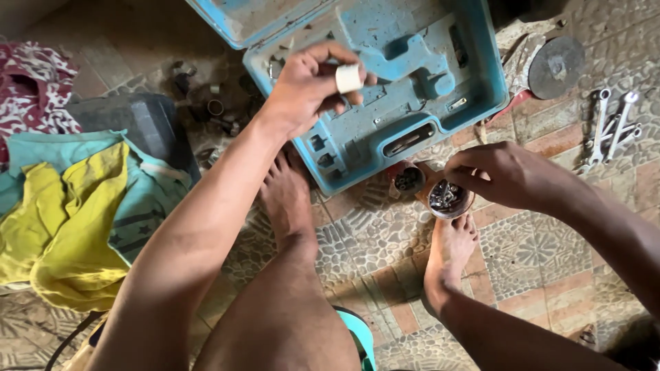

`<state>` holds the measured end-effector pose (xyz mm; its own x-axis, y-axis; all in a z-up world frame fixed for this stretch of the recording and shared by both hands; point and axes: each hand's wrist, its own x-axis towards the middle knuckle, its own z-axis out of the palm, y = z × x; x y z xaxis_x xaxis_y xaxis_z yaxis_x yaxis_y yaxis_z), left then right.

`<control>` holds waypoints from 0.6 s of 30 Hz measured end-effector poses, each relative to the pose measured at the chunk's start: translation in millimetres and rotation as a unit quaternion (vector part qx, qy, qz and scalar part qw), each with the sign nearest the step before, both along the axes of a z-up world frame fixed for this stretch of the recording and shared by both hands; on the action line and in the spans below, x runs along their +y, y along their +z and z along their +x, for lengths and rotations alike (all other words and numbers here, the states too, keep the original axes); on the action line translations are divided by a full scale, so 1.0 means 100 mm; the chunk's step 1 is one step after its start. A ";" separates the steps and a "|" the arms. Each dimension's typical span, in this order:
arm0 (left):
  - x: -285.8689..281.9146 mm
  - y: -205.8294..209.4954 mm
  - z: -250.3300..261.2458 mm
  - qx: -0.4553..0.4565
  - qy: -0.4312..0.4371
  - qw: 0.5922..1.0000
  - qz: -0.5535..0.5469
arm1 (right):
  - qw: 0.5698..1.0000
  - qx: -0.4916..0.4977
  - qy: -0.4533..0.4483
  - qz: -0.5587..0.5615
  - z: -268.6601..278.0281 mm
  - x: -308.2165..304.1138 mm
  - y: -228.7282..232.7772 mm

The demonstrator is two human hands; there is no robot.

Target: Organizing various toolboxes and mechanical equipment on a tiled floor.

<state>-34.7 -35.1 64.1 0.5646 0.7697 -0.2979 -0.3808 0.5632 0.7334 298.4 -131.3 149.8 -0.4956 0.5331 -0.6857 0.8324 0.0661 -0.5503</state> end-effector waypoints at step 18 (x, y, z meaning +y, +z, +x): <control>-0.68 0.24 -1.13 0.636 -0.071 0.734 0.229 | 0.980 0.095 0.097 0.144 -0.88 0.76 -0.52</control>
<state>-147.9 -102.7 88.4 0.1387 0.9136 -0.3823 0.8137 0.1149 0.5698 210.3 -55.5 97.3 -0.7111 0.5736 -0.4066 0.6732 0.3886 -0.6291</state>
